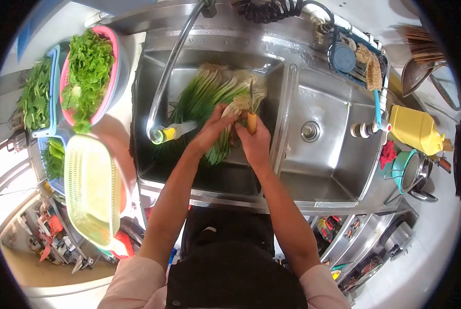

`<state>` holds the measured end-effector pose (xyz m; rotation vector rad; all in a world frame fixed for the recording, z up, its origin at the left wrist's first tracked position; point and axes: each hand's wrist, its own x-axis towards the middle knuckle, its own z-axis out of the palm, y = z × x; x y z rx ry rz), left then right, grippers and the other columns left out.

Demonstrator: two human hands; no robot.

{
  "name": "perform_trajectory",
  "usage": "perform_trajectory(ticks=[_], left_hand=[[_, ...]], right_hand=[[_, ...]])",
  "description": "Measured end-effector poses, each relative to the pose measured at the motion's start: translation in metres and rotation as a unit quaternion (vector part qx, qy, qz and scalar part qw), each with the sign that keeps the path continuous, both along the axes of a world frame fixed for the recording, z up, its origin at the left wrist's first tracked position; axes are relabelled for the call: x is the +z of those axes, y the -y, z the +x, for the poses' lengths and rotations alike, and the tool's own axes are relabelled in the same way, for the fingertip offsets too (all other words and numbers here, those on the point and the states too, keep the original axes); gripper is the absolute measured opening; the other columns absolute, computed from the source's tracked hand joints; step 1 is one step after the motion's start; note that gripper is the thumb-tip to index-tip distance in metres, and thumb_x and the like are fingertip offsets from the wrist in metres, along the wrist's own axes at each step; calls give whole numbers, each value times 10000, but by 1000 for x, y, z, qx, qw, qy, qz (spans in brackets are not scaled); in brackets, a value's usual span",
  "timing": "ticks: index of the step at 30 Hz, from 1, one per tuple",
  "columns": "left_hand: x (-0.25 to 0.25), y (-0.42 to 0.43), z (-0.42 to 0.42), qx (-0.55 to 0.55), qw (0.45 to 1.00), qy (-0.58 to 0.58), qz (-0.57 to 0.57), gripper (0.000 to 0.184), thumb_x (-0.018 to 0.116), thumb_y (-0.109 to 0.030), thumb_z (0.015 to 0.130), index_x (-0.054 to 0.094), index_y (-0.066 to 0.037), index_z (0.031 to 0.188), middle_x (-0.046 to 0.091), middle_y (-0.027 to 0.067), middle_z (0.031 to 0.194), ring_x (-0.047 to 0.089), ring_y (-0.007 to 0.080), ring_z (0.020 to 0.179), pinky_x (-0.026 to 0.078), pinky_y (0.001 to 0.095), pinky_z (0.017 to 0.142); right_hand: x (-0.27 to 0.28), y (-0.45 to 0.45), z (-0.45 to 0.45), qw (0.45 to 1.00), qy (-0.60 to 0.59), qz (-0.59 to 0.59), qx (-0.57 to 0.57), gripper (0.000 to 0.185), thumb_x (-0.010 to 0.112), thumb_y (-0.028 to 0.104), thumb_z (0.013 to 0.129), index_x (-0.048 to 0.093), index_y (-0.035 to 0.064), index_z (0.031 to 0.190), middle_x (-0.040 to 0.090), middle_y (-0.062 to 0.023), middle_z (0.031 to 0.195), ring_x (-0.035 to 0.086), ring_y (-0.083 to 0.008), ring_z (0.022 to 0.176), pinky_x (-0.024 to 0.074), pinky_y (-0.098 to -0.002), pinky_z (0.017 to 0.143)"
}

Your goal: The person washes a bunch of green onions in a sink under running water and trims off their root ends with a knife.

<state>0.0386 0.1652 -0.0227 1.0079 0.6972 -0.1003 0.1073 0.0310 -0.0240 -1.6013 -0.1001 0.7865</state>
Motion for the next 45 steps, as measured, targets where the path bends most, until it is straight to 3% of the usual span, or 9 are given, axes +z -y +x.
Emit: perform_trajectory(ticks=[8,15,20,23,26,29,32,35,45], left_hand=[[-18,-6,-9,-36,999,18,-23,401,510,-405,1029,502,-67,1244,604,50,981,599,137,802,534,307,634],[-22,-17,-15,-54,998,-7,13,367,523,-388,1029,578,-51,1164,626,38,819,618,133,731,517,290,616],[-18,-21,-22,3,1000,2,-17,348,516,-352,1032,586,-38,1166,661,62,838,647,156,767,526,308,691],[-20,-22,-24,-20,999,28,-27,325,531,-309,1019,587,-32,1180,674,71,862,657,174,817,516,319,781],[-20,-19,-22,-65,997,52,-7,326,551,-285,1002,588,-27,1196,673,59,899,644,168,866,489,310,839],[-27,-8,-22,-103,993,61,11,335,575,-295,990,600,-25,1188,662,36,949,613,141,901,471,298,852],[-32,0,-23,-149,988,45,25,326,591,-306,987,617,-30,1159,648,16,979,587,118,911,461,289,856],[-25,8,-21,-176,982,48,36,310,595,-309,991,630,-35,1131,638,7,969,576,110,902,458,284,851],[-20,25,-19,-186,976,97,58,337,596,-389,990,601,-57,1051,543,-17,822,506,88,762,449,267,740]], right_hand=[[8,17,6,986,127,-96,51,152,726,128,894,677,3,964,654,-39,790,621,-122,738,494,-271,655],[7,52,67,991,-50,37,-121,161,762,175,853,703,48,930,626,11,726,542,-69,617,410,-224,548],[43,65,85,985,-142,-92,-22,171,794,190,803,703,87,904,565,29,644,450,-33,526,319,-215,461],[47,74,55,976,-163,-142,31,218,786,246,815,701,64,900,598,11,666,493,-66,538,362,-233,487],[31,85,17,970,-51,-207,112,232,691,272,919,683,54,998,567,16,684,513,-83,586,382,-252,533],[55,73,-11,966,129,-213,70,290,618,296,981,654,26,1080,588,6,709,545,-118,637,425,-280,587],[67,66,-23,965,171,-175,90,313,537,311,1030,621,17,1100,592,-41,712,545,-149,640,446,-313,613],[73,58,-24,959,136,-209,136,283,504,318,1031,607,60,1081,641,-242,880,647,-434,843,496,-456,728],[58,66,-16,919,194,-283,194,301,486,347,1021,608,72,1028,667,-256,849,634,-485,840,475,-562,716]])
